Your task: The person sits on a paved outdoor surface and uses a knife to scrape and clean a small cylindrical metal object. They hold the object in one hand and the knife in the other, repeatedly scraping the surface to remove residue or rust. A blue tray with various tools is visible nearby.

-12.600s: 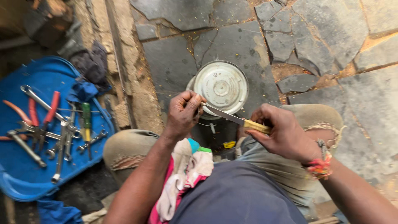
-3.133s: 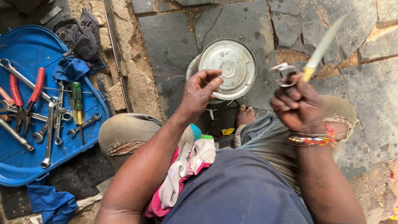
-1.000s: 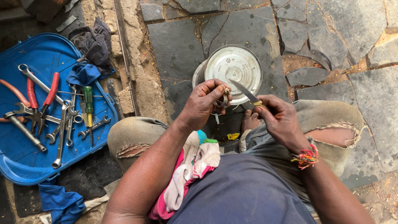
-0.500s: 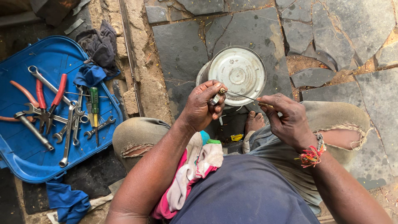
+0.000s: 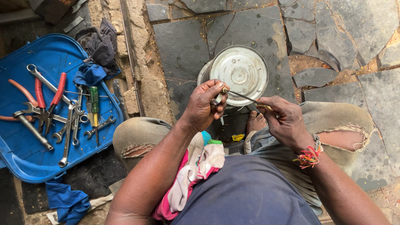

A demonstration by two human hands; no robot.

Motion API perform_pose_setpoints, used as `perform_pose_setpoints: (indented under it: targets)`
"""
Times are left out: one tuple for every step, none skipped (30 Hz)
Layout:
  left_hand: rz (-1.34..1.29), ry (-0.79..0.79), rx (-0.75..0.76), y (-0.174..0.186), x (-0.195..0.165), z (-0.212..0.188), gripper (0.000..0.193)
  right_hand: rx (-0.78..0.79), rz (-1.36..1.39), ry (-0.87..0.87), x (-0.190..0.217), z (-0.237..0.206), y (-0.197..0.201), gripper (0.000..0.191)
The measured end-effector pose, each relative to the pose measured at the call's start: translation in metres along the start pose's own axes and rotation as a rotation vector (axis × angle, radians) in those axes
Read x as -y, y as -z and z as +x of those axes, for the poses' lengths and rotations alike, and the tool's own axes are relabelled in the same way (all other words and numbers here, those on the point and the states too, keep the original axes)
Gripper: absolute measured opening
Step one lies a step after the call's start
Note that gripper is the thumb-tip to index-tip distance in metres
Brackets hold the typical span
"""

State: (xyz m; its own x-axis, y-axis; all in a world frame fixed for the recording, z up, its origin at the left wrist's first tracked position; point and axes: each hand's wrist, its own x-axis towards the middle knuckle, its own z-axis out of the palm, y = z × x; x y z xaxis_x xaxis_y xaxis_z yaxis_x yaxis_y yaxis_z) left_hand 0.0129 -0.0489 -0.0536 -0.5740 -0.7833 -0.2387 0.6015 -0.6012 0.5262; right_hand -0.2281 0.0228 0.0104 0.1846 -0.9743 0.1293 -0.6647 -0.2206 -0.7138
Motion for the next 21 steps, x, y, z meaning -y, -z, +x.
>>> perform_pose_setpoints:
  targets:
    - [0.008, 0.002, -0.008, 0.000, 0.000, 0.000, 0.020, 0.004, 0.003, 0.001, 0.000, 0.000, 0.000, 0.027]
    - [0.017, 0.005, -0.015, 0.000, 0.000, 0.000, 0.020, 0.007, -0.006, 0.013, 0.000, 0.000, 0.001, 0.027]
    - [0.026, 0.008, -0.022, 0.000, 0.001, 0.000, 0.020, 0.009, -0.015, 0.026, 0.000, -0.001, 0.001, 0.027]
    - [0.041, -0.013, -0.014, 0.001, 0.001, 0.000, 0.020, 0.010, -0.024, 0.041, 0.000, -0.001, 0.001, 0.028]
    - [0.055, -0.033, -0.006, 0.002, 0.002, -0.001, 0.021, 0.016, -0.049, 0.058, 0.000, -0.001, -0.001, 0.028]
    - [0.069, -0.052, 0.004, 0.003, 0.004, -0.001, 0.021, 0.022, -0.074, 0.073, 0.001, -0.001, -0.003, 0.029]
    - [0.085, -0.069, -0.011, 0.004, 0.005, 0.000, 0.022, 0.027, -0.100, 0.089, 0.001, -0.002, -0.005, 0.030]
    - [0.100, -0.086, -0.026, 0.004, 0.007, 0.000, 0.023, 0.009, -0.094, 0.097, 0.003, -0.003, -0.010, 0.026]
    - [0.116, -0.103, -0.042, 0.005, 0.009, 0.000, 0.024, -0.009, -0.088, 0.105, 0.004, -0.004, -0.016, 0.023]
    - [0.148, -0.137, -0.066, 0.005, 0.012, 0.000, 0.024, -0.027, -0.082, 0.114, 0.006, -0.005, -0.023, 0.019]
    - [0.180, -0.171, -0.092, 0.005, 0.014, 0.001, 0.024, -0.022, -0.055, 0.058, 0.009, -0.007, -0.028, 0.018]
    - [0.213, -0.205, -0.118, 0.004, 0.016, 0.001, 0.024, -0.018, -0.027, 0.002, 0.011, -0.009, -0.034, 0.017]
    - [0.236, -0.251, -0.148, 0.002, 0.017, 0.002, 0.024, -0.014, 0.002, -0.053, 0.014, -0.010, -0.039, 0.017]
    - [0.258, -0.297, -0.181, 0.000, 0.019, 0.002, 0.023, 0.022, 0.118, -0.153, 0.017, -0.011, -0.044, 0.016]
    - [0.280, -0.343, -0.214, -0.002, 0.019, 0.002, 0.023, 0.058, 0.235, -0.253, 0.020, -0.012, -0.048, 0.016]
    - [0.454, -0.456, -0.265, -0.005, 0.019, 0.001, 0.022, 0.094, 0.352, -0.353, 0.024, -0.012, -0.052, 0.017]
    - [0.630, -0.570, -0.315, -0.007, 0.017, 0.001, 0.021, 0.126, 0.422, -0.411, 0.027, -0.011, -0.055, 0.019]
    - [0.806, -0.681, -0.364, -0.009, 0.016, -0.001, 0.020, 0.160, 0.492, -0.471, 0.031, -0.010, -0.056, 0.021]
    - [0.890, -0.727, -0.395, -0.011, 0.014, -0.003, 0.020, 0.193, 0.561, -0.532, 0.036, -0.010, -0.056, 0.023]
    - [0.974, -0.775, -0.425, -0.013, 0.011, -0.005, 0.019, 0.234, 0.769, -0.622, 0.040, -0.010, -0.054, 0.023]
    - [1.061, -0.822, -0.453, -0.014, 0.009, -0.006, 0.018, 0.273, 0.979, -0.709, 0.044, -0.010, -0.052, 0.023]
